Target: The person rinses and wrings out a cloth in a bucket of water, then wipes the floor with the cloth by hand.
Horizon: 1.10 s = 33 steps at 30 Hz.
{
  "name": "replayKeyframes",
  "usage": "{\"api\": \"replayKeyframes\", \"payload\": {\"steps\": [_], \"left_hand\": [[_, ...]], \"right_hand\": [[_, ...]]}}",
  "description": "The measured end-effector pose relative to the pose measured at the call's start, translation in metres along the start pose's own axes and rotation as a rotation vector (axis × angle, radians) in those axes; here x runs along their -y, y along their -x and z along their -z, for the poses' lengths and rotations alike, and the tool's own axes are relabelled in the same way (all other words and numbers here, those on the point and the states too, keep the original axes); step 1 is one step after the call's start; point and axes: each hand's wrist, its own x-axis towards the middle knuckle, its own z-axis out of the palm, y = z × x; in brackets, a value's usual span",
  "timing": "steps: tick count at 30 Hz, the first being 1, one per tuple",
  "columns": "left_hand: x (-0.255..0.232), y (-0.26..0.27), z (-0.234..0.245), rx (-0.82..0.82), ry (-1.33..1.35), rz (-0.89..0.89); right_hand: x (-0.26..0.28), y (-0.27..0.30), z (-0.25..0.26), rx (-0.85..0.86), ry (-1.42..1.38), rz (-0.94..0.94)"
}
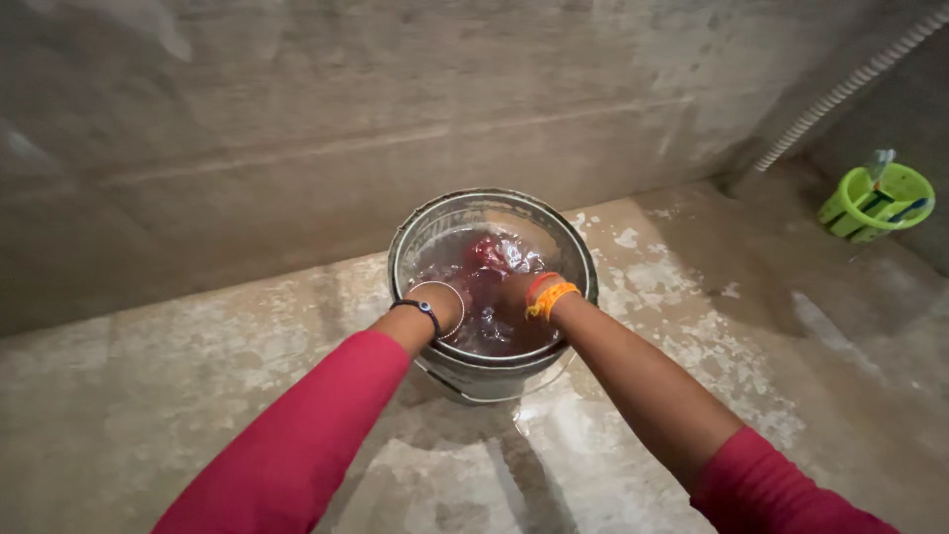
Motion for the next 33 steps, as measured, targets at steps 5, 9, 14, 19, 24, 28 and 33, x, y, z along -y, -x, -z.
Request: {"api": "replayKeyframes", "payload": {"steps": [5,9,14,19,24,28,33], "left_hand": [[0.009,0.057,0.063,-0.154,0.563,-0.073],[0.011,0.081,0.097,-0.283,1.132,-0.149],[0.01,0.089,0.101,-0.302,1.243,-0.213],[0.006,0.088,0.092,-0.234,1.242,-0.086],[0.011,0.065,0.076,-0.456,1.458,-0.048],[0.027,0.07,0.081,-0.629,1.185,0.071],[0.036,0.079,0.098,-0.878,1.27,-0.028]], "right_hand": [[0.057,0.085,0.108,-0.104,-0.202,-0.11],[0.072,0.135,0.171,-0.361,-0.281,0.046],[0.088,0.186,0.208,-0.568,-0.469,0.184],[0.103,0.209,0.223,-0.729,-0.722,0.184],[0.104,0.214,0.226,-0.951,-0.447,0.029],[0.08,0.198,0.214,-0.826,-0.388,-0.172],[0.039,0.15,0.168,-0.636,-0.17,-0.195]]}}
